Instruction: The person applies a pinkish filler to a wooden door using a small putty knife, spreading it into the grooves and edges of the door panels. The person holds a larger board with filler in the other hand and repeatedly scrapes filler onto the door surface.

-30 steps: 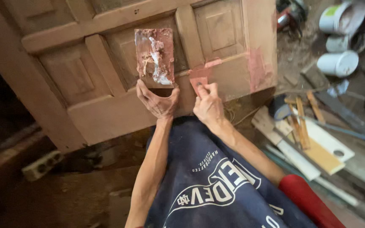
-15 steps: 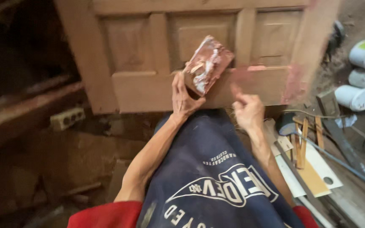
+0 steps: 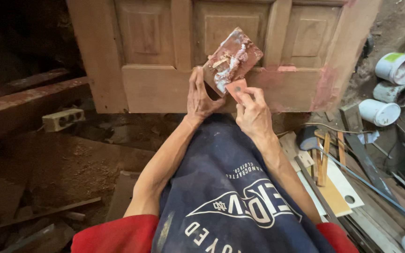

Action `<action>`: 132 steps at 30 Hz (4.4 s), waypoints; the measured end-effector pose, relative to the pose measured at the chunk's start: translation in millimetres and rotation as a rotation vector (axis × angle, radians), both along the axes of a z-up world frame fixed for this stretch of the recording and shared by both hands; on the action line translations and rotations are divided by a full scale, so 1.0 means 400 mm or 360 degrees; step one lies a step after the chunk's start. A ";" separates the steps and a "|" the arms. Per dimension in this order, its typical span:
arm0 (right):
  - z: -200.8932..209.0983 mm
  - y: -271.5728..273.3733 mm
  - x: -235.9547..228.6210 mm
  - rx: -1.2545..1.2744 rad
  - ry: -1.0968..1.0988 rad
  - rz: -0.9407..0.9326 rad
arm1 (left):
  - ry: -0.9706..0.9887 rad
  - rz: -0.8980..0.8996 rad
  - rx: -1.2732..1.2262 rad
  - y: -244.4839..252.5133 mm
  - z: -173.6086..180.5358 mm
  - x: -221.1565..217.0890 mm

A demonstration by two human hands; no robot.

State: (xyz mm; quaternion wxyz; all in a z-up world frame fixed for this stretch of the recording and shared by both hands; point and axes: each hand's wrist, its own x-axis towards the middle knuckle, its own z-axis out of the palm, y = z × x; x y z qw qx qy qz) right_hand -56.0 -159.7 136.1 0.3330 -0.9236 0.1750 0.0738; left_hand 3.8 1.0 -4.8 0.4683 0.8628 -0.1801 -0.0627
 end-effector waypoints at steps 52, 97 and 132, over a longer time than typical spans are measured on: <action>-0.130 0.430 0.222 -0.0085 0.0067 -0.0322 | -0.0300 0.0299 0.0317 0.514 -0.080 0.430; -0.538 0.631 -0.203 -0.0374 -0.0703 -0.0694 | -0.0653 0.0299 0.0585 0.537 -0.136 0.416; -0.134 0.367 0.141 0.0445 -0.0138 -0.0377 | -0.0379 0.0315 0.0323 0.518 -0.087 0.406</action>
